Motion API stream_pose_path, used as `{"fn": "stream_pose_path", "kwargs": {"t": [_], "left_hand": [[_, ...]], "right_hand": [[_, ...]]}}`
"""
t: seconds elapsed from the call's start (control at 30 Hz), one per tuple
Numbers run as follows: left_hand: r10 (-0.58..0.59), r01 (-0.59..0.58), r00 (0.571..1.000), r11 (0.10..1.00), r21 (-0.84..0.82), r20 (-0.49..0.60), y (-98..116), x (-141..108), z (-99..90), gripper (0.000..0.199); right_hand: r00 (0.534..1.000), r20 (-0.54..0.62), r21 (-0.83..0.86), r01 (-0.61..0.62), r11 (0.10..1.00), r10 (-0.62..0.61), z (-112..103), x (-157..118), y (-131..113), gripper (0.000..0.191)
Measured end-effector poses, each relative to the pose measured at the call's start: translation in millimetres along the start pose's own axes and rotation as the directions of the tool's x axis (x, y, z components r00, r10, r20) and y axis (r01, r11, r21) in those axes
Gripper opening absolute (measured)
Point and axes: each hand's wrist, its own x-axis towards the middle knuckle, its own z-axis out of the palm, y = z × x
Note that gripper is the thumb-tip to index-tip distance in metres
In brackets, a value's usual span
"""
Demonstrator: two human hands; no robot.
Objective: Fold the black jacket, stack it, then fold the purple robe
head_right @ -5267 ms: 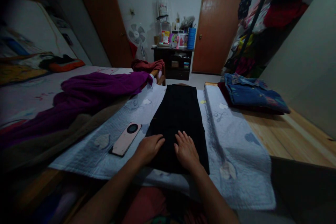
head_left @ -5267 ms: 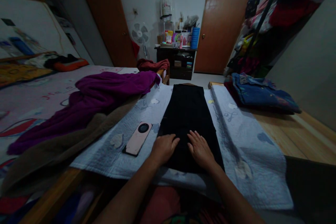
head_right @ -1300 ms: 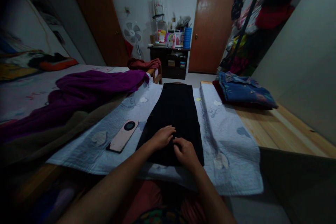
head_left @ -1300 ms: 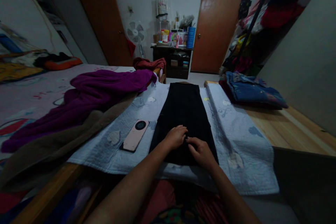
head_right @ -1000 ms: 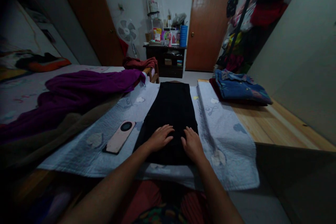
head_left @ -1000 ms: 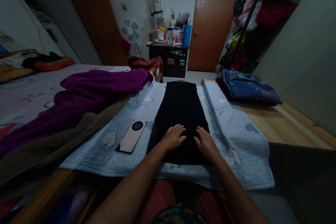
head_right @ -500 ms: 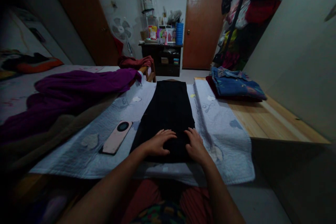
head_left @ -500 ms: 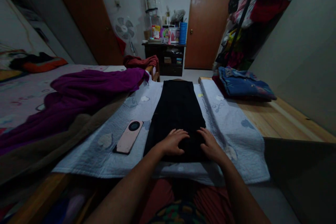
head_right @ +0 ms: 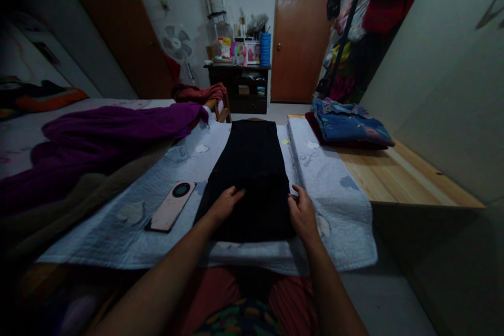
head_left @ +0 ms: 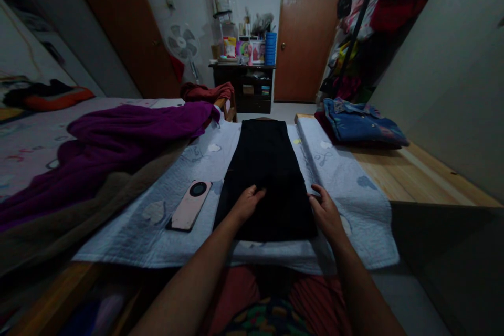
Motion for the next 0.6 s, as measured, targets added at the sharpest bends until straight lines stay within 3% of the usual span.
{"fn": "stream_pose_path", "kwargs": {"t": [0.13,0.33,0.6], "left_hand": [[-0.069,0.029,0.972,0.984,-0.176,-0.226,2,0,-7.1,0.037],[-0.117,0.012,0.939,0.950,-0.311,-0.322,0,0,-7.7,0.036],[-0.117,-0.042,0.913,0.926,-0.375,-0.391,-9,5,-13.8,0.030]], "right_hand": [[0.993,0.095,-0.139,0.083,0.987,-0.070,11,-6,6,0.034],[0.941,0.268,-0.341,0.294,0.893,-0.207,26,-13,10,0.029],[0.922,0.320,-0.431,0.348,0.832,-0.220,26,-16,12,0.030]]}}
